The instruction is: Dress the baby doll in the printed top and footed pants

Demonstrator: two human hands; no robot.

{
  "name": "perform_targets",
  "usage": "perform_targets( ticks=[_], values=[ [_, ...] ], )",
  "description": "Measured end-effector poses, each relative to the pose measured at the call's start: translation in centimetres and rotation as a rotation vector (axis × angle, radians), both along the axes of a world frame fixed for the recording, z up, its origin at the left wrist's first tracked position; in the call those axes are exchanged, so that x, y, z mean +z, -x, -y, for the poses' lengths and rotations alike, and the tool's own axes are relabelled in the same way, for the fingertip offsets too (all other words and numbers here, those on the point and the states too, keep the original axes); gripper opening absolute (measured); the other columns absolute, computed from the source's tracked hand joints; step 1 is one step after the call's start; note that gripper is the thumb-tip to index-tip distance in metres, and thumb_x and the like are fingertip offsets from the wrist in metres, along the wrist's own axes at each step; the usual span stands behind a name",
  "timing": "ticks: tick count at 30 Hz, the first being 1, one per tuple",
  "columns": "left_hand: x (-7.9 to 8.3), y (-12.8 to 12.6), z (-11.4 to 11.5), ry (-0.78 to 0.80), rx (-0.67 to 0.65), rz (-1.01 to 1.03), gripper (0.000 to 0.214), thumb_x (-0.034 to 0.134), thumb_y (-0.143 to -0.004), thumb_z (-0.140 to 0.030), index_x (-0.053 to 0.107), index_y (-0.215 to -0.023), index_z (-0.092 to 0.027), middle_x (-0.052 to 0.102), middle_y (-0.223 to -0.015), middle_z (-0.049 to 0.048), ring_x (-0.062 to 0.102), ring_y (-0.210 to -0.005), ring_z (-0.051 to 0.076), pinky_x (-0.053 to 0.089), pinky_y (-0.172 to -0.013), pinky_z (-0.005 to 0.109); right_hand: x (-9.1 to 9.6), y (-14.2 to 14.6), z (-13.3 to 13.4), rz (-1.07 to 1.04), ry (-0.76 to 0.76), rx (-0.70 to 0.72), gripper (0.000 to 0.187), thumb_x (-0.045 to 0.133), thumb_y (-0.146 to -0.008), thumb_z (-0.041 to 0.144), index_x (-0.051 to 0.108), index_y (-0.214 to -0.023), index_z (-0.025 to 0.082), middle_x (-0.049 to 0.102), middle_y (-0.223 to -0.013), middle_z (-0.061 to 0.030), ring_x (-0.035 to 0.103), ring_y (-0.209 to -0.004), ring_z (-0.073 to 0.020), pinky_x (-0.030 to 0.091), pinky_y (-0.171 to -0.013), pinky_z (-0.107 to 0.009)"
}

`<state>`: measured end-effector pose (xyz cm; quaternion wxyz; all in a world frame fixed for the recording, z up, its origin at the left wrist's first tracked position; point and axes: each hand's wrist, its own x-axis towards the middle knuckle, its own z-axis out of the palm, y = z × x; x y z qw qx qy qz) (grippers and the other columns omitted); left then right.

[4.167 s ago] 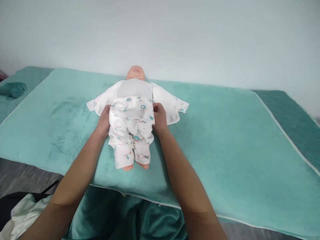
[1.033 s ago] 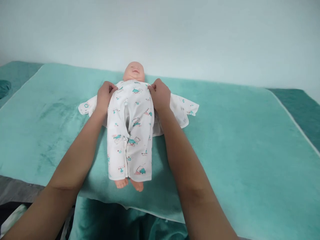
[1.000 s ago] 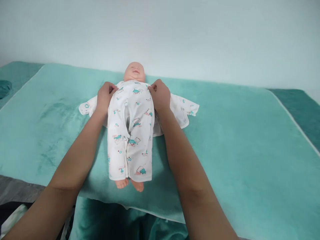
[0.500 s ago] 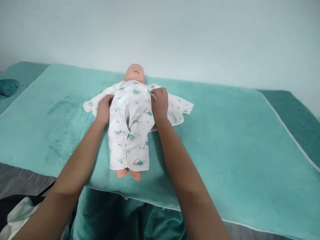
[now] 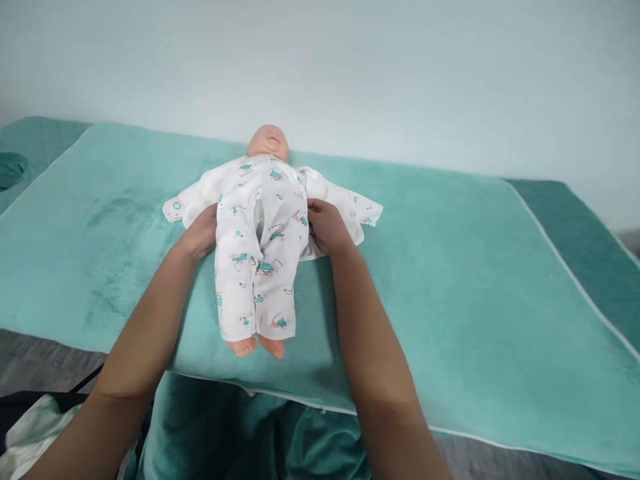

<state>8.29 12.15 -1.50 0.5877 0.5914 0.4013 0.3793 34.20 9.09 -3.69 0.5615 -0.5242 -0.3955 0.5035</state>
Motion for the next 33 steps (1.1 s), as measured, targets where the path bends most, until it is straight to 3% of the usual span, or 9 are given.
perform_targets(
  ticks=[3,8,11,16,20,26,30,33],
  values=[
    [0.3,-0.5,0.4,0.091,0.005,0.077,0.041,0.077,-0.077,-0.034,0.074,-0.116,-0.02,0.079,-0.115,0.0105,0.072,-0.109,0.029,0.058,-0.101,0.048,0.6,0.3,0.1,-0.001,0.003,0.005,0.032,0.085,-0.058,0.037,0.071,-0.082,0.021,0.077,-0.08,-0.0032,0.071,-0.082,-0.0251,0.06,-0.08,-0.043],
    [-0.2,-0.8,0.3,0.179,0.028,0.126,0.037,0.079,-0.074,-0.033,0.075,-0.109,-0.02,0.08,-0.105,0.0092,0.075,-0.102,0.028,0.062,-0.095,0.046,1.8,0.8,0.7,0.24,0.022,-0.16,0.029,0.081,-0.062,0.04,0.07,-0.081,0.021,0.078,-0.086,-0.0034,0.07,-0.092,-0.027,0.059,-0.084,-0.041],
    [-0.8,-0.8,0.1,0.166,0.04,0.149,0.037,0.08,-0.073,-0.033,0.075,-0.108,-0.02,0.08,-0.104,0.0088,0.075,-0.101,0.029,0.062,-0.095,0.047,2.7,1.1,1.4,0.317,-0.027,-0.091,0.028,0.079,-0.067,0.046,0.071,-0.08,0.023,0.078,-0.089,-0.0048,0.069,-0.1,-0.0304,0.059,-0.089,-0.044],
    [-0.6,-1.0,0.5,0.17,0.076,0.135,0.034,0.079,-0.074,-0.036,0.074,-0.104,-0.02,0.079,-0.099,0.0079,0.074,-0.101,0.029,0.062,-0.095,0.047,2.9,1.3,1.9,0.141,-0.064,0.053,0.031,0.081,-0.065,0.053,0.075,-0.08,0.026,0.08,-0.09,-0.0045,0.071,-0.104,-0.0338,0.062,-0.089,-0.049],
    [-0.1,-1.0,0.9,0.234,0.116,0.151,0.027,0.08,-0.073,-0.039,0.072,-0.092,-0.021,0.076,-0.085,0.0054,0.073,-0.093,0.029,0.063,-0.086,0.046,2.4,1.3,1.5,-0.017,-0.033,0.117,0.033,0.083,-0.063,0.048,0.076,-0.087,0.026,0.08,-0.096,-0.0041,0.072,-0.104,-0.0322,0.063,-0.088,-0.048],
    [0.3,-1.4,1.1,0.184,0.11,0.122,0.03,0.081,-0.072,-0.043,0.07,-0.091,-0.022,0.074,-0.086,0.0059,0.071,-0.093,0.028,0.061,-0.086,0.047,2.6,1.5,1.2,0.064,-0.035,0.002,0.03,0.076,-0.07,0.048,0.073,-0.09,0.027,0.08,-0.097,-0.0065,0.071,-0.106,-0.0334,0.062,-0.091,-0.05],
    [0.6,-1.6,1.4,0.136,0.079,0.107,0.037,0.075,-0.078,-0.055,0.071,-0.094,-0.022,0.073,-0.086,0.0071,0.071,-0.097,0.029,0.06,-0.089,0.047,2.7,1.9,1.2,0.106,-0.016,-0.021,0.022,0.071,-0.077,0.044,0.072,-0.091,0.028,0.078,-0.093,-0.0083,0.07,-0.11,-0.0347,0.058,-0.098,-0.053],
    [0.7,-1.7,1.6,0.146,0.099,0.119,0.037,0.076,-0.078,-0.053,0.071,-0.097,-0.022,0.074,-0.087,0.0064,0.072,-0.097,0.029,0.061,-0.09,0.046,2.8,2.1,1.2,0.153,-0.001,-0.048,0.014,0.068,-0.078,0.04,0.072,-0.086,0.029,0.077,-0.089,-0.008,0.069,-0.114,-0.0353,0.055,-0.103,-0.055]
  ],
)
